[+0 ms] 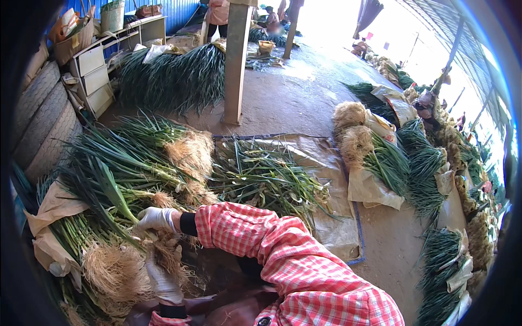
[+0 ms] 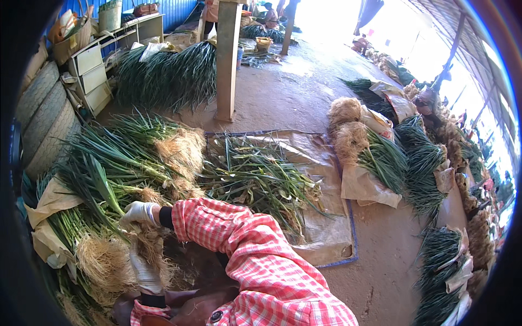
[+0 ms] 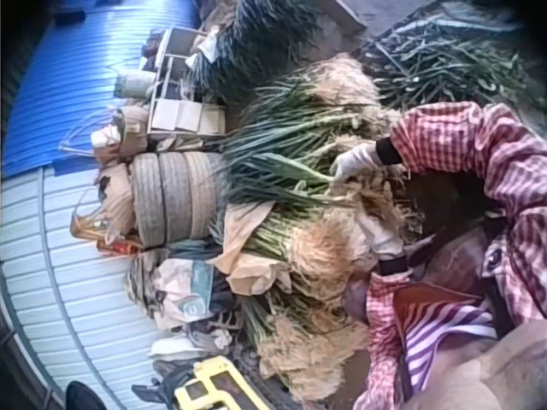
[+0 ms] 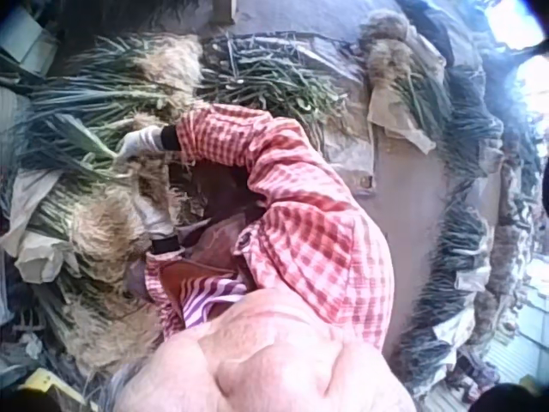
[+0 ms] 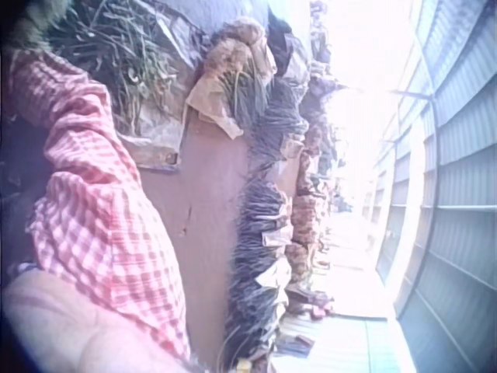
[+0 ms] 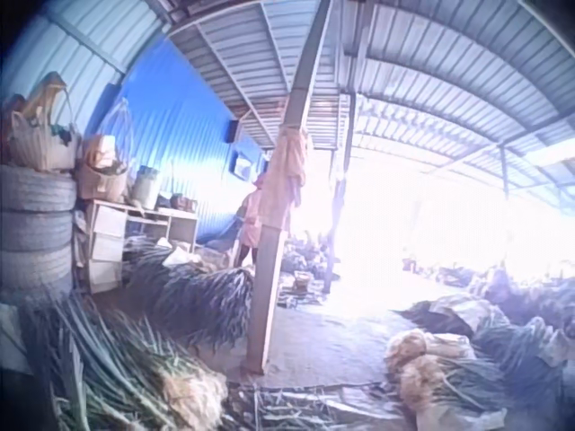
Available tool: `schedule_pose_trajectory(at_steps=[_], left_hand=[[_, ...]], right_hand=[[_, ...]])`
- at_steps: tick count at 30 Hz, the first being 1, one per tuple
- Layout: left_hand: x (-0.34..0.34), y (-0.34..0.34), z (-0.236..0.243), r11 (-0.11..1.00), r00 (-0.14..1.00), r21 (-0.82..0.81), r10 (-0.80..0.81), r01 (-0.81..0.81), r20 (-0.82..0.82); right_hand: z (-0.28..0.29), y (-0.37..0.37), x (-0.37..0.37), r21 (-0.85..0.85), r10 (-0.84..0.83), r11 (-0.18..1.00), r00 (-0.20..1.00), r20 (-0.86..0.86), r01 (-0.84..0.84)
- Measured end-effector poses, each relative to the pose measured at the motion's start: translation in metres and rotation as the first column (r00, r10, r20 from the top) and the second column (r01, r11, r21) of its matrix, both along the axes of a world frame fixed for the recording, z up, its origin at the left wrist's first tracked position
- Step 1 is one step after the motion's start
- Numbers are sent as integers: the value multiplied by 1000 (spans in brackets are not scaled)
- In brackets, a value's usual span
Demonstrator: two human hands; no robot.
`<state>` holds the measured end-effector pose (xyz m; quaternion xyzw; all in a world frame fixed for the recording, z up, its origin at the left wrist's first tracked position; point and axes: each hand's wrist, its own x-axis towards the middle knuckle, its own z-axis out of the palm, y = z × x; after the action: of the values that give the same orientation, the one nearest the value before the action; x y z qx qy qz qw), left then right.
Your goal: The person trims the roots and lower parts of green onions using a knife. They hold the bunches with gloved hands, cut the roots, and place the trimmed onions aside.
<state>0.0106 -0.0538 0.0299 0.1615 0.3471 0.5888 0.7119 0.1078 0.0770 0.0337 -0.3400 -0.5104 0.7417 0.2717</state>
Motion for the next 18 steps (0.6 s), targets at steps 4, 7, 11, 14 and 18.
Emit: schedule_pose_trajectory(at_steps=[4, 7, 11, 14, 18], left_hand=[[-3, -3, -20, 999, 993, -46, 8, -13, -120], [-3, -5, -20, 997, 985, -65, 35, -46, -168], [-4, -4, -2, 1000, 979, 1, -29, 30, -200], [-10, -7, 5, 1000, 975, -17, -28, 25, -220], [0, -6, 4, 996, 967, -59, 55, -72, -247]], right_hand=[[-18, 5, -11, 164, -79, 986, 931, 357, 20], [-6, -7, -2, -7, 79, 997, 967, 244, -80], [17, -26, 8, -49, 29, 998, 999, 41, -27], [-15, 1, -13, 202, -58, 979, 971, 234, 10], [8, -8, 1, 524, -298, 851, 858, 418, 40]])
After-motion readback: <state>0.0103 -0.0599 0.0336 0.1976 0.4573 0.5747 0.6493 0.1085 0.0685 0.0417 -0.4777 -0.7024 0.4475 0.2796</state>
